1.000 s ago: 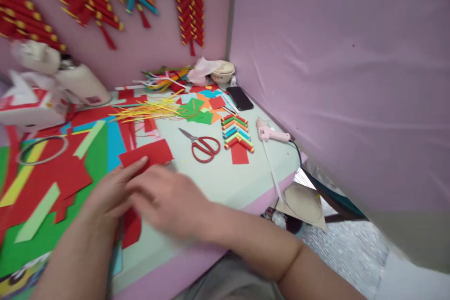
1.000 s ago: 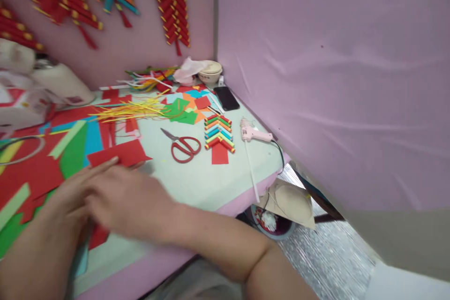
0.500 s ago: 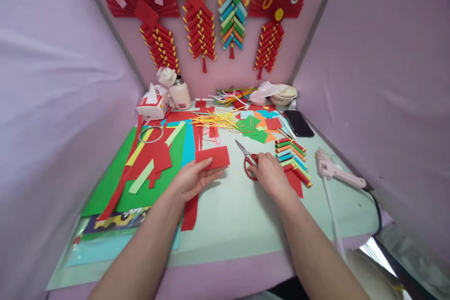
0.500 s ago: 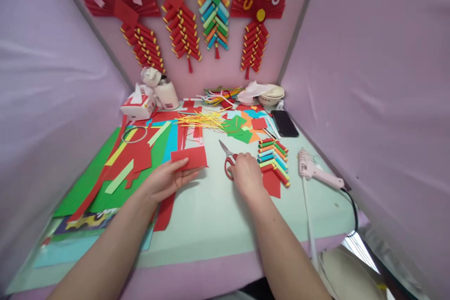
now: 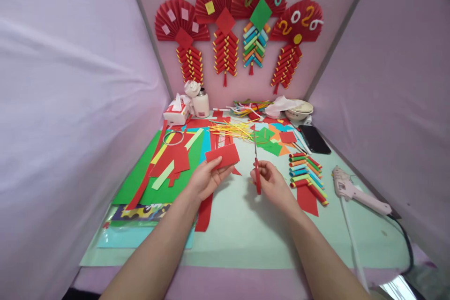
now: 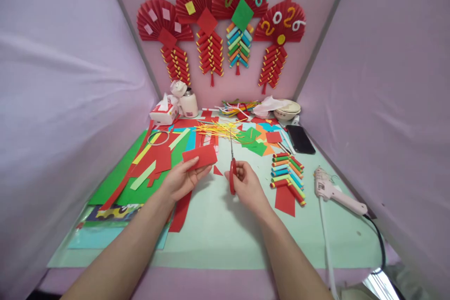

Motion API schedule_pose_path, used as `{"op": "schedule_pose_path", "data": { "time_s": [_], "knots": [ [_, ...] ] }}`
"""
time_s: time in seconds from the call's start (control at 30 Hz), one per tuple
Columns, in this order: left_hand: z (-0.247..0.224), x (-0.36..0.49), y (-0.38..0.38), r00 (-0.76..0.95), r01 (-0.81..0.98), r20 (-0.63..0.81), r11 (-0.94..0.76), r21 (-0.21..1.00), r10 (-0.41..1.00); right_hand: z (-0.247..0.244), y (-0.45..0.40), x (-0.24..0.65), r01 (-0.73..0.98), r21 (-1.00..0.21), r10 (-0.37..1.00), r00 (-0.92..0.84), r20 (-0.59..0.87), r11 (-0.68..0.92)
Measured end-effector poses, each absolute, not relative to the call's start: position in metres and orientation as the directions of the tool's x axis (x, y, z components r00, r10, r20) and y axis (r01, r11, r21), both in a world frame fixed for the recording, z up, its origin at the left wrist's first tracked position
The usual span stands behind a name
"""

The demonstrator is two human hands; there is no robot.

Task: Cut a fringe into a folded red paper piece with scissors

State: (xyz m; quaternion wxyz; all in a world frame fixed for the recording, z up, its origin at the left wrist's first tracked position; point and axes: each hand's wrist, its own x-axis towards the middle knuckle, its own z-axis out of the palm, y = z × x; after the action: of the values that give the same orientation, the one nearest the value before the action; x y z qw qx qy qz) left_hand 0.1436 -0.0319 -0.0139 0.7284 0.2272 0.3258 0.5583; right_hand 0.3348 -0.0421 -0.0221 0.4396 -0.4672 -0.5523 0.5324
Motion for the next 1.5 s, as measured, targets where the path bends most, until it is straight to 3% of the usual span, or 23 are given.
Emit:
{"op": "schedule_pose_path", "data": {
  "time_s": [0.4, 1.5],
  "knots": [
    [-0.007, 0.139, -0.033, 0.114, -0.739, -0.159, 0.191, 0.647, 0.981, -0.013, -0.061, 0.321, 0.231, -0.973, 0.954, -0.296, -0.05, 0.02],
    [-0.002, 0.138, -0.033, 0.115, -0.739, -0.193, 0.214, 0.639, 0.974, -0.038, -0.06, 0.314, 0.225, -0.974, 0.953, -0.297, -0.059, 0.009]
  ]
}}
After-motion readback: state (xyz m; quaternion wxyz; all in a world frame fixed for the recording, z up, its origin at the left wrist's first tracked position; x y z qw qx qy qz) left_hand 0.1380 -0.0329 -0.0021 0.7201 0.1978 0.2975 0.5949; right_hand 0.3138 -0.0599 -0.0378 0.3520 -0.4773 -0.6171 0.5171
